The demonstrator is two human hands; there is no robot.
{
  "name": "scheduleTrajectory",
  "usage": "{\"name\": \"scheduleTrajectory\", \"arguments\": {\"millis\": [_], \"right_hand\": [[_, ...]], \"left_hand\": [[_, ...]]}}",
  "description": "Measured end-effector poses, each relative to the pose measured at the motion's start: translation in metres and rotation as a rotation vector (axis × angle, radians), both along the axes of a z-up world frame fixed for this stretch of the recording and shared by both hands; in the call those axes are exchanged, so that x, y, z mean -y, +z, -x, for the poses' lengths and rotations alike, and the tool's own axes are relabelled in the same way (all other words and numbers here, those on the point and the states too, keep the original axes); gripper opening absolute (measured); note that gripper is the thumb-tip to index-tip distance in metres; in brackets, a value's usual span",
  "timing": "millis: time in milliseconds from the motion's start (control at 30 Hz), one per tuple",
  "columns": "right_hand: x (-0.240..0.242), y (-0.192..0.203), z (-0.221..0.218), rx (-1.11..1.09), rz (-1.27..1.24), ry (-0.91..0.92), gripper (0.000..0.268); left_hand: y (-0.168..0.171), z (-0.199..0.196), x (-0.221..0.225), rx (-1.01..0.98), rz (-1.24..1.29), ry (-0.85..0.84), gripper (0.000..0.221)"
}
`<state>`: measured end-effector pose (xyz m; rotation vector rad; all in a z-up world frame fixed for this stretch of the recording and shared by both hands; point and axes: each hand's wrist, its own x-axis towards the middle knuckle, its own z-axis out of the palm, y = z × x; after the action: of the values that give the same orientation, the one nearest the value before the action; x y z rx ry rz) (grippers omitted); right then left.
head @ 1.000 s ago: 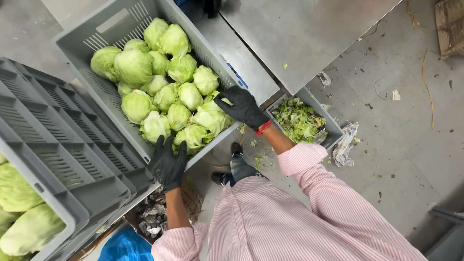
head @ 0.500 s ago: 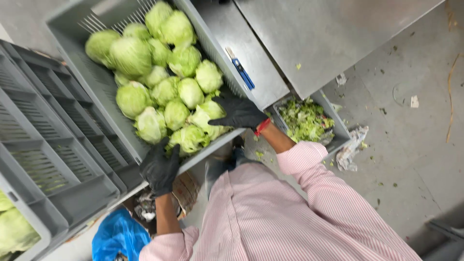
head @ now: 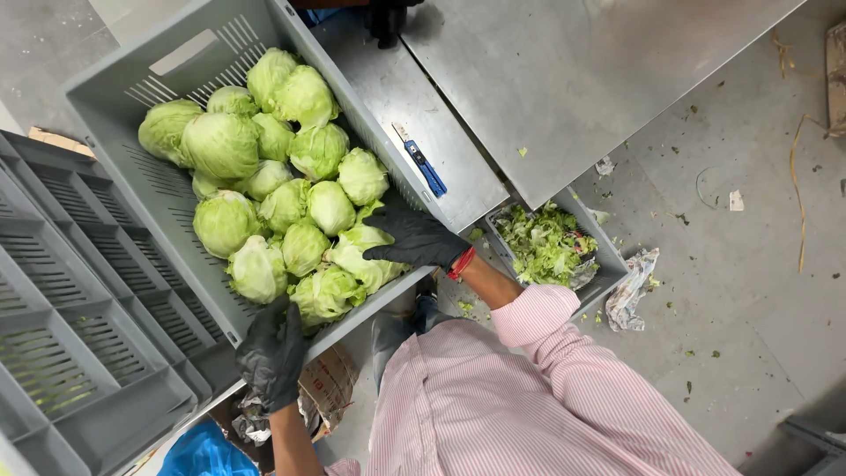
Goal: The person unwraps a head of lettuce from newspaper wrapping, tears off damaged outer leaves by hand, and drops the trimmings into a waste bin. They then place the trimmed lettuce heads into a plastic crate and later use a blue utility knife to trim the heads in the crate.
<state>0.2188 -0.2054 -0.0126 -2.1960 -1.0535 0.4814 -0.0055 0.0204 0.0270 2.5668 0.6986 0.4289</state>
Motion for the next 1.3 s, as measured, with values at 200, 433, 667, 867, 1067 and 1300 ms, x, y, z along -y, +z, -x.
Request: {"name": "scheduleTrajectory", "arguments": {"millis": [200, 433, 667, 867, 1067, 1300], "right_hand": [[0.003, -0.001, 0.000, -0.023, -0.056, 0.014, 0.076], [0.004, -0.005, 0.003, 0.108, -0.122, 0.033, 0.072], [0.004, 0.007, 0.004, 0.131, -0.058, 0.022, 0.068], [0.004, 0.006, 0.004, 0.157, -0.073, 0.005, 0.062], [0.004, 0.002, 0.005, 0.179, -0.101, -0.007, 0.060], [0.004, 0.001, 0.005, 0.197, -0.121, 0.000, 0.056]], "left_hand": [[-0.021, 0.012, 0.001, 0.221, 0.182, 0.134, 0.019], [-0.032, 0.019, -0.009, 0.292, 0.120, 0.107, 0.015], [-0.016, 0.010, 0.002, 0.264, 0.097, 0.140, 0.015], [-0.012, 0.010, 0.004, 0.260, 0.180, 0.129, 0.016], [-0.017, 0.010, 0.002, 0.238, 0.101, 0.119, 0.016], [-0.022, 0.011, -0.002, 0.215, 0.043, 0.110, 0.016]]}}
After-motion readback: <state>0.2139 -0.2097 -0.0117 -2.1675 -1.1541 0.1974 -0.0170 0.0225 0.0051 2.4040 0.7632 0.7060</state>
